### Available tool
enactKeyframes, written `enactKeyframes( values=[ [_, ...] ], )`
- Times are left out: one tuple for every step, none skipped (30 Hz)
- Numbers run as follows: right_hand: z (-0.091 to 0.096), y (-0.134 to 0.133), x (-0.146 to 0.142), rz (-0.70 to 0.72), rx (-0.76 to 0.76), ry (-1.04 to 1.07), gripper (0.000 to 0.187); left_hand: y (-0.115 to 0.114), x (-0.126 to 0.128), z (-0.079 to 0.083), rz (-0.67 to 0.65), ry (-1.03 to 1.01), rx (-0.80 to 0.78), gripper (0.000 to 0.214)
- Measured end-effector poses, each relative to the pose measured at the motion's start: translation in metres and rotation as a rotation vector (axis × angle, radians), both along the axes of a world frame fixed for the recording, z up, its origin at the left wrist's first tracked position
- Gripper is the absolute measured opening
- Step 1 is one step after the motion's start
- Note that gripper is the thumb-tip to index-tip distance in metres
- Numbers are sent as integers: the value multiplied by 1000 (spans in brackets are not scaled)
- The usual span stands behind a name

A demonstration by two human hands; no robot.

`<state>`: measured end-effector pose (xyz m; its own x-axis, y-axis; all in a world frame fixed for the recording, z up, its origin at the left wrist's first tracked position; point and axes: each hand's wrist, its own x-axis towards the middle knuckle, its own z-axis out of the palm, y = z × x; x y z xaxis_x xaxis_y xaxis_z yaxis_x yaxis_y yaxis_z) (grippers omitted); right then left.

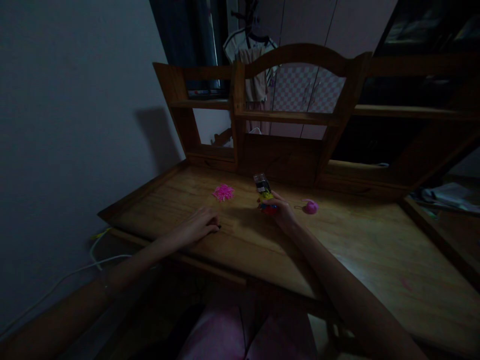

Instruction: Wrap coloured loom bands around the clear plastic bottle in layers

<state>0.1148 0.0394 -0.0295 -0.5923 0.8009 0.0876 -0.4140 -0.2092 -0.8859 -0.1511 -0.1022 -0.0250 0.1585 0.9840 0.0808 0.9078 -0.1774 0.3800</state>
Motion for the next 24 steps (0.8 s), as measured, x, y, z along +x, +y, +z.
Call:
enactKeyframes(
  values=[
    [0, 0, 0, 1, -3, -3, 30, 1, 0, 0, -6, 16, 7, 15],
    [-1, 0, 0, 3, -4, -6, 30, 3, -1, -1, -13, 29, 13, 15],
    [-1, 0, -1, 3, -3, -8, 31, 4, -1, -3, -17, 38, 19, 15],
    [0, -1, -1, 3, -1, -10, 31, 6, -2, -5, -14, 44, 29, 15],
    [0, -1, -1, 5, 1, -11, 32, 8, -2, -7, -7, 47, 42, 14],
    [1, -2, -1, 5, 3, -11, 32, 9, -3, -8, 1, 46, 52, 13],
    [1, -3, -1, 4, 4, -13, 31, 10, -3, -10, 13, 45, 57, 11],
    [2, -3, -1, 2, 2, -16, 30, 11, -3, -11, 27, 45, 58, 9],
    [2, -4, -1, 1, -2, -21, 29, 11, -2, -13, 39, 46, 58, 7],
    [3, -4, -1, 2, -5, -24, 28, 10, -1, -13, 45, 49, 59, 5],
    [3, -5, -1, 1, -6, -26, 28, 10, 0, -14, 45, 52, 62, 5],
    [3, -5, -1, 1, -6, -27, 28, 9, 1, -14, 42, 55, 72, 5],
    [3, -5, -1, 0, -5, -27, 28, 9, 2, -14, 38, 56, 82, 6],
    [3, -5, -2, 0, -5, -25, 28, 9, 3, -14, 34, 54, 87, 7],
    [2, -4, -2, -2, -7, -25, 28, 10, 3, -12, 31, 49, 82, 7],
    [2, -4, -2, -5, -9, -25, 28, 11, 2, -10, 33, 42, 67, 7],
    [2, -4, -2, -7, -13, -25, 29, 13, -1, -7, 39, 35, 47, 6],
    [2, -4, -2, -7, -15, -24, 29, 14, -4, -3, 50, 27, 24, 7],
    [2, -4, -2, -6, -15, -22, 30, 16, -9, 2, 63, 20, -1, 8],
    [2, -4, -2, -3, -15, -19, 30, 16, -14, 7, 74, 14, -27, 10],
    [2, -4, -2, 3, -15, -15, 31, 17, -20, 12, 81, 9, -48, 11],
    [2, -4, -1, 8, -16, -14, 32, 16, -26, 17, 84, 6, -64, 12],
    [3, -5, -1, 11, -18, -14, 31, 14, -31, 20, 85, 10, -73, 12],
    [3, -5, -1, 12, -20, -15, 31, 12, -35, 21, 82, 23, -71, 12]
  ],
)
